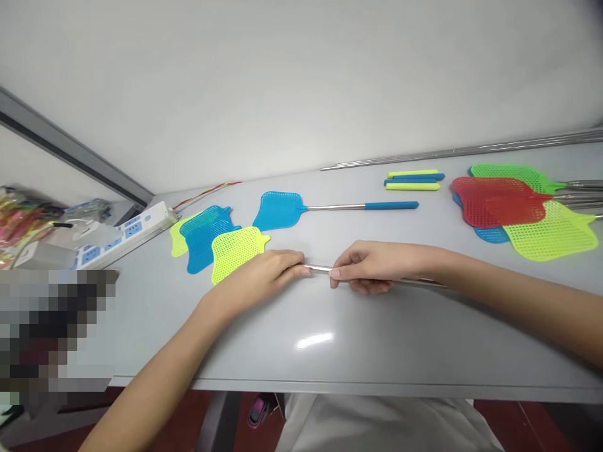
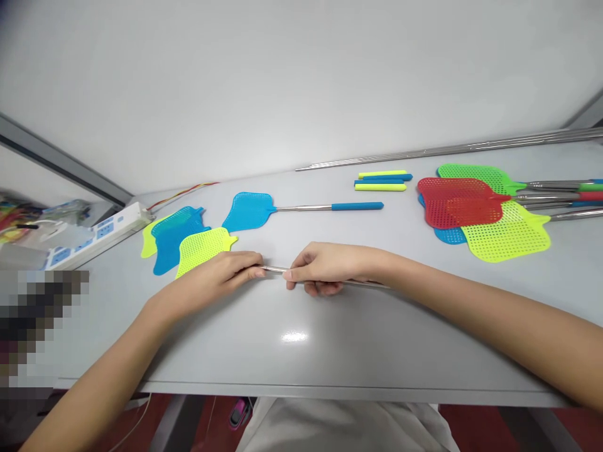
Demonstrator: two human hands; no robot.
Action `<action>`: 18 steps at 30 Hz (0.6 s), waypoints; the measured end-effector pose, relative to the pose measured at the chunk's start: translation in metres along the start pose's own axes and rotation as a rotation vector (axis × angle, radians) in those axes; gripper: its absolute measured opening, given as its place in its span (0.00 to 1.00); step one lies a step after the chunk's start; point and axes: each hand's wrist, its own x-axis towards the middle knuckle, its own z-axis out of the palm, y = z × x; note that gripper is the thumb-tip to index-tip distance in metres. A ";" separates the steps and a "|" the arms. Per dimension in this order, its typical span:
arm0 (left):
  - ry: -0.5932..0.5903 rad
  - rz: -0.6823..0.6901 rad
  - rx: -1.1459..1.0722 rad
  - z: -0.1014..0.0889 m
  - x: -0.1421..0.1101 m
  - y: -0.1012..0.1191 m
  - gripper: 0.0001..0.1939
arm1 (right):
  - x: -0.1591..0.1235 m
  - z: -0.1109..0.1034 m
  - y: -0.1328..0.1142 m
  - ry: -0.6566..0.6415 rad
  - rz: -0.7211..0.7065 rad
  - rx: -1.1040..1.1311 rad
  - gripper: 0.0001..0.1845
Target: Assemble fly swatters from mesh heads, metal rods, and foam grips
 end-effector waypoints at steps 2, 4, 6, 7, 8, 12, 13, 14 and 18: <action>0.011 -0.010 0.007 -0.002 -0.001 -0.004 0.19 | -0.001 -0.005 0.000 -0.018 0.018 -0.024 0.18; 0.021 -0.024 0.024 -0.003 -0.001 -0.007 0.19 | -0.002 -0.009 -0.001 -0.007 0.032 -0.044 0.19; 0.014 -0.025 0.050 -0.003 -0.001 -0.008 0.18 | -0.003 -0.011 0.000 -0.003 0.039 -0.048 0.21; 0.010 -0.016 0.074 -0.002 0.000 -0.007 0.18 | -0.003 -0.012 0.000 -0.009 0.040 -0.041 0.21; 0.006 -0.002 0.107 0.000 0.000 -0.006 0.18 | -0.003 -0.012 0.000 -0.014 0.039 -0.031 0.21; 0.031 0.054 0.273 0.008 0.002 -0.002 0.16 | -0.005 -0.007 0.000 0.034 0.036 -0.031 0.20; 0.040 0.058 0.299 0.009 0.002 -0.001 0.16 | -0.005 -0.005 0.000 0.052 0.037 -0.039 0.20; 0.046 0.060 0.315 0.010 0.002 -0.001 0.16 | -0.005 -0.004 0.000 0.066 0.037 -0.044 0.20; 0.051 0.054 0.328 0.012 0.002 -0.001 0.16 | -0.005 0.000 0.000 0.087 0.031 -0.043 0.20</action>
